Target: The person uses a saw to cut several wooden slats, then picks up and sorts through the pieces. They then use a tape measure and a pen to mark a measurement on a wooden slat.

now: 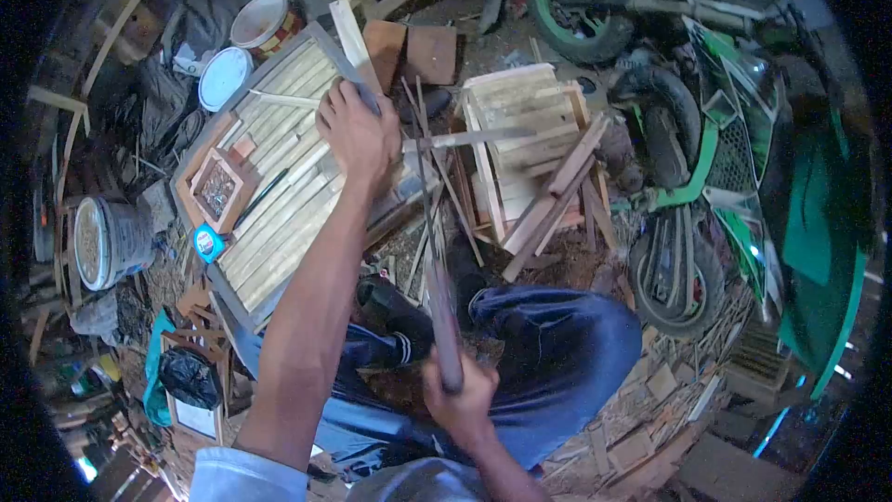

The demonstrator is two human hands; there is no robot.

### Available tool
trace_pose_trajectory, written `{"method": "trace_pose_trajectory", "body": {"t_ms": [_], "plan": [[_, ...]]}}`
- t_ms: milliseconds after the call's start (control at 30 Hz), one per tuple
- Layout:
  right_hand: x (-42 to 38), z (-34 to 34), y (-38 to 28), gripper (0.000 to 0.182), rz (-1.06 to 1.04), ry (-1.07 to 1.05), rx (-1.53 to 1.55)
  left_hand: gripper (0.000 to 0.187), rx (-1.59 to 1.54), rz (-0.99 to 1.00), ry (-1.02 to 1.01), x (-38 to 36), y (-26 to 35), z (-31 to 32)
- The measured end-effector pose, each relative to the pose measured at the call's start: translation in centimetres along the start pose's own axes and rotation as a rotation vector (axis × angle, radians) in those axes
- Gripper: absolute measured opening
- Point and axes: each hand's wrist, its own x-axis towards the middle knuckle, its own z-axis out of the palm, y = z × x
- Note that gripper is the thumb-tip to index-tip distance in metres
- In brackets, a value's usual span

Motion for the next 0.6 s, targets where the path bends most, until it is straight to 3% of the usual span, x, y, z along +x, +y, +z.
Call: {"method": "trace_pose_trajectory", "body": {"t_ms": [100, 167, 233, 333, 400, 500, 567, 600], "plan": [[8.1, 4.3, -0.9, 0.011, -0.167, 0.05, -0.079, 0.046, 0.021, 0.003, -0.01, 0.0, -0.2, 0.3], [12.9, 6.4, -1.5, 0.014, -0.016, 0.057, 0.068, 0.045, 0.03, 0.004, 0.005, -0.2, -0.2, 0.3], [10.6, 5.3, -1.4, 0.011, -0.146, 0.038, -0.107, 0.044, 0.04, 0.04, 0.065, 0.1, -0.5, 0.9], [0.6, 1.4, 0.5, 0.008, -0.068, 0.057, 0.011, 0.044, 0.03, 0.046, 0.068, 0.0, -0.3, 1.1], [-0.5, 0.9, 0.1, 0.008, -0.052, 0.029, 0.007, 0.042, 0.06, 0.018, 0.046, 0.1, -0.6, 1.1], [5.8, 3.8, -0.6, 0.012, -0.106, 0.09, -0.131, 0.041, 0.039, 0.004, -0.001, 0.1, -0.2, 0.5], [12.4, 6.2, -0.5, 0.016, -0.109, 0.103, -0.014, 0.041, 0.056, 0.012, 0.023, -0.1, -0.2, 0.6], [12.1, 6.4, -0.6, 0.016, -0.139, 0.096, -0.03, 0.042, 0.068, 0.031, 0.049, -0.2, -0.6, 0.9]]}}
